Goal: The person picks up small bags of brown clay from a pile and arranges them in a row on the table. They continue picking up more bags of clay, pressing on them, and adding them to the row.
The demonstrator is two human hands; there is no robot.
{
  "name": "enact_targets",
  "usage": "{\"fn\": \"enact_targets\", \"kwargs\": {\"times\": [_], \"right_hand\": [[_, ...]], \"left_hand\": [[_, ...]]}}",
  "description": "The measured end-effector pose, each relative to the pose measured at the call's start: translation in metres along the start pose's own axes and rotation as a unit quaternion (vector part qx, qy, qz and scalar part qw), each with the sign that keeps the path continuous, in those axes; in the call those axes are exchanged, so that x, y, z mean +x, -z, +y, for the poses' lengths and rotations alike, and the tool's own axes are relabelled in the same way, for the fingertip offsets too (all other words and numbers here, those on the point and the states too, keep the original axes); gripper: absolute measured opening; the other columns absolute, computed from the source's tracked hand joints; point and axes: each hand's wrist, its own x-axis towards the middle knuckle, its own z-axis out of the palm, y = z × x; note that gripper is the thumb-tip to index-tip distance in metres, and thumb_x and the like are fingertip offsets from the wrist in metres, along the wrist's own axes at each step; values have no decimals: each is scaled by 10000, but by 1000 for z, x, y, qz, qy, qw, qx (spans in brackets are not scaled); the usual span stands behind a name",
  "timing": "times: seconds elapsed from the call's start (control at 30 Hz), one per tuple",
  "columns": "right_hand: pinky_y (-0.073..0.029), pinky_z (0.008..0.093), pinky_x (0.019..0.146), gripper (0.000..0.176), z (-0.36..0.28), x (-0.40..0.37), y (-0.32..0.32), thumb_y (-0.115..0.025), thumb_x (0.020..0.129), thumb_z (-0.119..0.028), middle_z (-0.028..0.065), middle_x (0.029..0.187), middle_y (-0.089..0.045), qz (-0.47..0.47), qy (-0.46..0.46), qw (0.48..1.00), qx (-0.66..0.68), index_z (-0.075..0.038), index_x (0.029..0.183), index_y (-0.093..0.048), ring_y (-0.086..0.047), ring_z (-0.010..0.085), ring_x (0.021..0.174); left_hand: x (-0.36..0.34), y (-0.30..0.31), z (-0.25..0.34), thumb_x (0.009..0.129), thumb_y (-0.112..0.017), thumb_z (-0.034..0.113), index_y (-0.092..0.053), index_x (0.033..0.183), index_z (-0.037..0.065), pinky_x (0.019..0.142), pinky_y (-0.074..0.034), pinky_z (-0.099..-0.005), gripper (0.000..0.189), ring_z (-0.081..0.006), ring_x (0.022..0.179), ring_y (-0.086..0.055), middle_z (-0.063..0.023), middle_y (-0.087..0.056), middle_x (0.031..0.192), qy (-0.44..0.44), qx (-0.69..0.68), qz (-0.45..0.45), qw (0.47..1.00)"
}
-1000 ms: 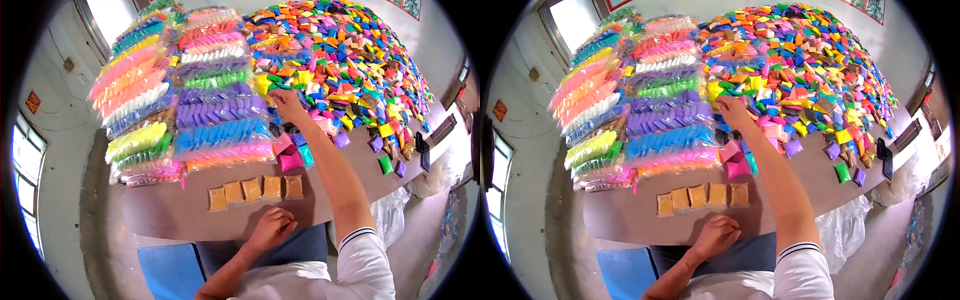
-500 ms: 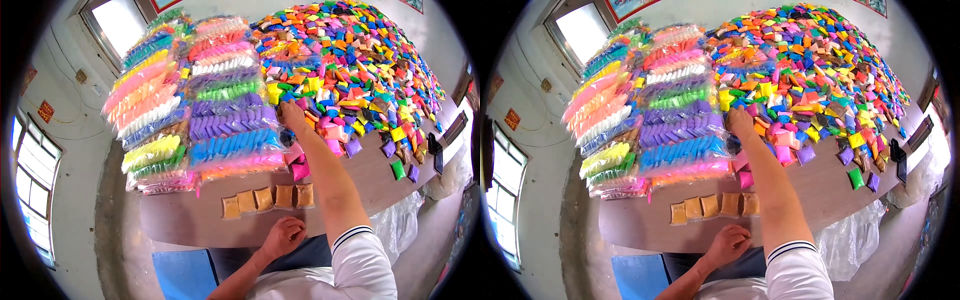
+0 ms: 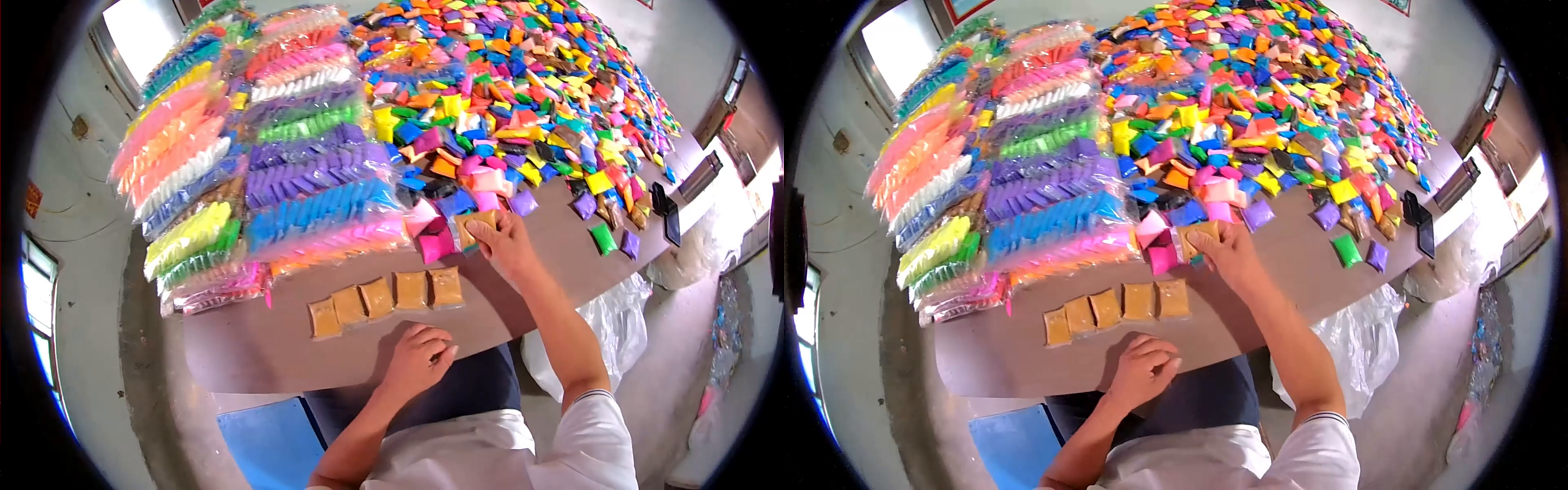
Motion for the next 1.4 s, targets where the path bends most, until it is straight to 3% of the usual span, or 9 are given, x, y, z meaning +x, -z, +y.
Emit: {"fn": "enact_targets", "kwargs": {"times": [0.13, 0.37, 0.6, 0.77, 0.87, 0.97, 1.2, 1.27, 1.4], "right_hand": [[-430, 230, 529, 228, 4, -50, 4, -670, 957, -263, 15, 780, -628, -21, -66, 994, 84, -36, 933, -649, -535, 76, 590], [-421, 228, 595, 356, 8, -104, -19, -576, 1008, -373, 7, 803, -618, -83, -179, 962, 191, -28, 1033, -660, -533, 71, 682], [-421, 208, 554, 294, 14, -127, -44, -692, 945, -300, -1, 793, -658, -99, -213, 970, 67, -9, 976, -709, -523, 52, 618], [-400, 210, 553, 315, 7, -130, -57, -704, 938, -245, -8, 864, -641, -36, -193, 966, 170, -24, 1154, -644, -520, 47, 667], [-406, 206, 555, 368, 13, -136, -64, -731, 914, -204, -3, 900, -637, -52, -156, 956, 242, -21, 1206, -602, -533, 52, 679], [-400, 203, 546, 362, 16, -141, -72, -750, 890, -159, 0, 892, -633, -18, -184, 951, 248, -12, 1187, -604, -530, 53, 664], [-394, 205, 509, 341, 20, -130, -53, -763, 882, -270, -12, 902, -636, -31, -237, 958, 161, -43, 1104, -640, -532, 53, 679], [-406, 208, 536, 393, 19, -127, -51, -762, 880, -324, -17, 892, -630, -98, -232, 961, 116, -38, 1120, -640, -530, 48, 694], [-419, 212, 576, 426, 7, -129, -58, -762, 879, -340, -16, 886, -629, -94, -234, 966, 55, -17, 1128, -639, -529, 52, 710]], "left_hand": [[0, 1, -1, 841, -708, 151, -699, 841, 30, 829, -519, -373, 121, -253, 933, -633, -55, -699, 931, -13, 12, -9, 1000], [2, 8, -3, 915, -657, 265, -664, 864, 5, 787, -501, -392, 265, -317, 902, -612, -120, -681, 924, 29, -46, -27, 998], [-1, 9, -4, 967, -592, 335, -653, 886, -14, 807, -490, -420, 364, -369, 921, -598, -192, -655, 948, 26, -85, -27, 996], [-8, 3, -15, 993, -553, 328, -666, 903, -23, 819, -490, -434, 380, -383, 934, -593, -201, -652, 951, 58, -103, -25, 993], [-9, 4, -16, 1000, -543, 326, -682, 902, -21, 824, -491, -437, 387, -380, 935, -594, -200, -655, 935, 72, -118, -30, 990], [-7, 4, -15, 996, -555, 325, -690, 886, -18, 819, -492, -432, 385, -368, 929, -597, -194, -658, 916, 71, -131, -31, 988], [-4, 8, -10, 968, -608, 326, -686, 907, -15, 808, -492, -413, 355, -346, 913, -600, -178, -665, 936, 59, -130, -26, 989], [-5, 7, -10, 967, -609, 323, -682, 910, -16, 807, -491, -413, 351, -342, 911, -600, -181, -663, 941, 65, -134, -25, 989], [-3, 6, -8, 959, -614, 311, -665, 888, -11, 795, -492, -405, 334, -331, 897, -600, -161, -666, 928, 46, -123, 4, 991]]}}
